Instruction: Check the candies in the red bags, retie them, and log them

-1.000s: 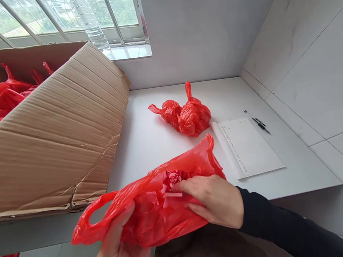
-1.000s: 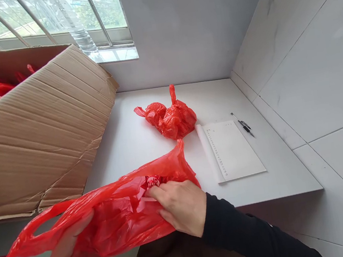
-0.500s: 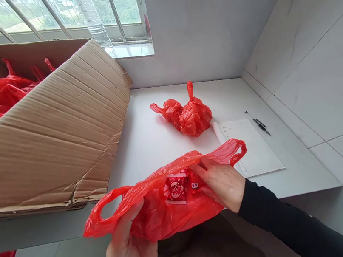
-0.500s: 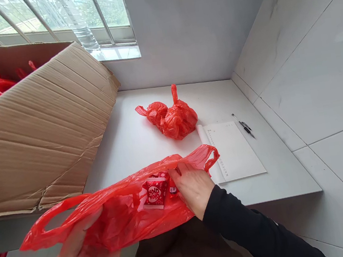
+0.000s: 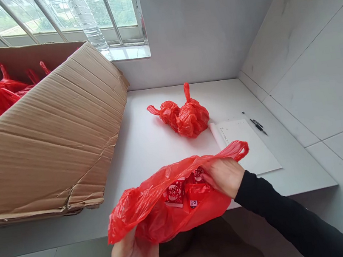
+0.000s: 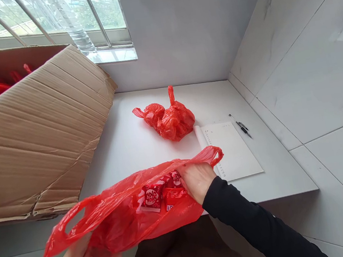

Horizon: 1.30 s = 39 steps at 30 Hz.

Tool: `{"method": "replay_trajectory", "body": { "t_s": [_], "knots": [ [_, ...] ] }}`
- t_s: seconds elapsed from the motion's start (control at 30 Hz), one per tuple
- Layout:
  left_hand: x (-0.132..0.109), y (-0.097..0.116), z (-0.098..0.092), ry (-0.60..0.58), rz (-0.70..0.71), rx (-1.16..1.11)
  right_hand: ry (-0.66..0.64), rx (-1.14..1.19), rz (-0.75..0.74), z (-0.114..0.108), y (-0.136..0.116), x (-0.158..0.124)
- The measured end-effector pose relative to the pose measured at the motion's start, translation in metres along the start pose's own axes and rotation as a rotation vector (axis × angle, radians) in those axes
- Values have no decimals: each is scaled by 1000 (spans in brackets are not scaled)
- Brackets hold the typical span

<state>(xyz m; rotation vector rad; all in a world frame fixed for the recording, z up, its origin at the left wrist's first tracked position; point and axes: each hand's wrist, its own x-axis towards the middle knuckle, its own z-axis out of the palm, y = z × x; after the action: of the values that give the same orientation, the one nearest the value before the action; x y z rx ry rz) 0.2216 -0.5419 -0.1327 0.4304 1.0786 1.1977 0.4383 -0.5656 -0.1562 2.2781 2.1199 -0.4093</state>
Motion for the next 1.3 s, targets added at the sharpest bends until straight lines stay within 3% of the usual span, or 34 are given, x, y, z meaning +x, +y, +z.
{"method": "replay_trajectory", "body": {
  "t_s": [0.1, 0.27, 0.43, 0.63, 0.97, 1.07, 1.23, 1.3],
  "knots": [
    [1, -1, 0, 102, -58, -29, 5, 6, 38, 0, 2, -1],
    [2, -3, 1, 165, -76, -31, 5, 67, -51, 1, 9, 1],
    [1, -1, 5, 146, -88, -26, -46, -15, 9, 9, 11, 6],
    [2, -3, 3, 140, -100, 8, 18, 9, 120, 10, 10, 8],
    [4, -5, 4, 110, -106, 72, 91, 21, 163, 6, 10, 5],
    [5, -5, 5, 103, -103, 61, 147, 28, 73, 1, 7, 3],
    [6, -5, 6, 92, -114, 54, -52, -30, -33, 1, 5, 1],
    [7, -4, 5, 88, -111, 47, -53, -25, -26, 1, 4, 0]
  ]
}}
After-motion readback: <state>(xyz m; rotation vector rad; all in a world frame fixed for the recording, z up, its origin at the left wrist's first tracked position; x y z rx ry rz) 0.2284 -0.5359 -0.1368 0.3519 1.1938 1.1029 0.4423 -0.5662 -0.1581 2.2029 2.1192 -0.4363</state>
